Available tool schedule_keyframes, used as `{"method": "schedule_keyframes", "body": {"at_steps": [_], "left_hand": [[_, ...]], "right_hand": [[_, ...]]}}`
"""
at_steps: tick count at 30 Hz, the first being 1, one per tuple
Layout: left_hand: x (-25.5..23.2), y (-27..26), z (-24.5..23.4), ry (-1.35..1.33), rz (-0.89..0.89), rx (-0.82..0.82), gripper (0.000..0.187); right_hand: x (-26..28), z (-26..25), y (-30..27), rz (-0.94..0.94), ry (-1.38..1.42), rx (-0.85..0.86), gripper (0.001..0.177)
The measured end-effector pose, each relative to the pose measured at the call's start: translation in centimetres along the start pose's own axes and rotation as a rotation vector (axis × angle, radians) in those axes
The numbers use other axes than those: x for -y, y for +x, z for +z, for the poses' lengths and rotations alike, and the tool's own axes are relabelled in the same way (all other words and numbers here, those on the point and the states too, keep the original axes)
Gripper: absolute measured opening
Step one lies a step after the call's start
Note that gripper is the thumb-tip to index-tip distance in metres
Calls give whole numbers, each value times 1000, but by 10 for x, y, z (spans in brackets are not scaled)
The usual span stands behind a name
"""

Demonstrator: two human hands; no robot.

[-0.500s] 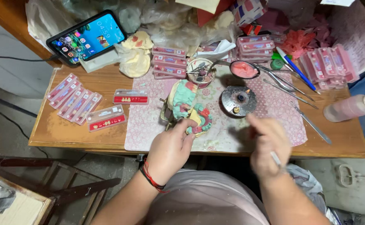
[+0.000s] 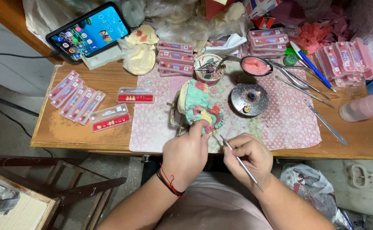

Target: The person works on a dental model, using a metal tool to apply and shape pink wax on the teeth. They then open a plastic container to retrieve small red teeth, select one, and use a rotary tool to grind it. Finally, they return to the dental model to apply more wax and place the prepared tooth onto the model.

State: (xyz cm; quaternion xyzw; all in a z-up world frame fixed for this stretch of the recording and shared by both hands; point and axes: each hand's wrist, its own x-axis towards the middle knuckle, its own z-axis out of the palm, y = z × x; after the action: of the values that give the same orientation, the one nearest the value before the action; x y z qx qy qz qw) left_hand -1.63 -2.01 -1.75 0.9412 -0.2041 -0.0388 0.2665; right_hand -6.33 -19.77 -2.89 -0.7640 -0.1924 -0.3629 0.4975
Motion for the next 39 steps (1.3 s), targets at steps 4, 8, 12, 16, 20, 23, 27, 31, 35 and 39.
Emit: {"method": "schedule_keyframes", "body": {"at_steps": [4, 8, 12, 16, 20, 23, 27, 31, 35, 39], "left_hand": [[2, 1, 2, -4, 2, -4, 31], [3, 2, 5, -1, 5, -15, 30], [4, 2, 7, 10, 8, -22, 31], [3, 2, 4, 6, 6, -25, 30], [4, 2, 8, 23, 5, -44, 30], [3, 2, 9, 32, 9, -69, 29], [3, 1, 7, 43, 11, -74, 29], [4, 2, 5, 35, 8, -63, 28], [2, 1, 1, 0, 4, -21, 27], [2, 0, -2, 17, 6, -8, 27]], "right_hand": [[-2, 4, -8, -24, -42, 40, 25], [4, 7, -3, -37, -93, 24, 25], [2, 9, -1, -82, -143, 29, 28], [0, 9, 0, -96, -150, 33, 28], [-2, 8, 0, -120, -183, 48, 31], [-2, 9, -1, -141, -208, 62, 31], [-7, 10, -3, -197, -253, 79, 30], [-8, 12, -3, -235, -272, 100, 29], [-3, 13, -2, -241, -294, 89, 27], [-1, 14, -2, -242, -277, 100, 26]]}}
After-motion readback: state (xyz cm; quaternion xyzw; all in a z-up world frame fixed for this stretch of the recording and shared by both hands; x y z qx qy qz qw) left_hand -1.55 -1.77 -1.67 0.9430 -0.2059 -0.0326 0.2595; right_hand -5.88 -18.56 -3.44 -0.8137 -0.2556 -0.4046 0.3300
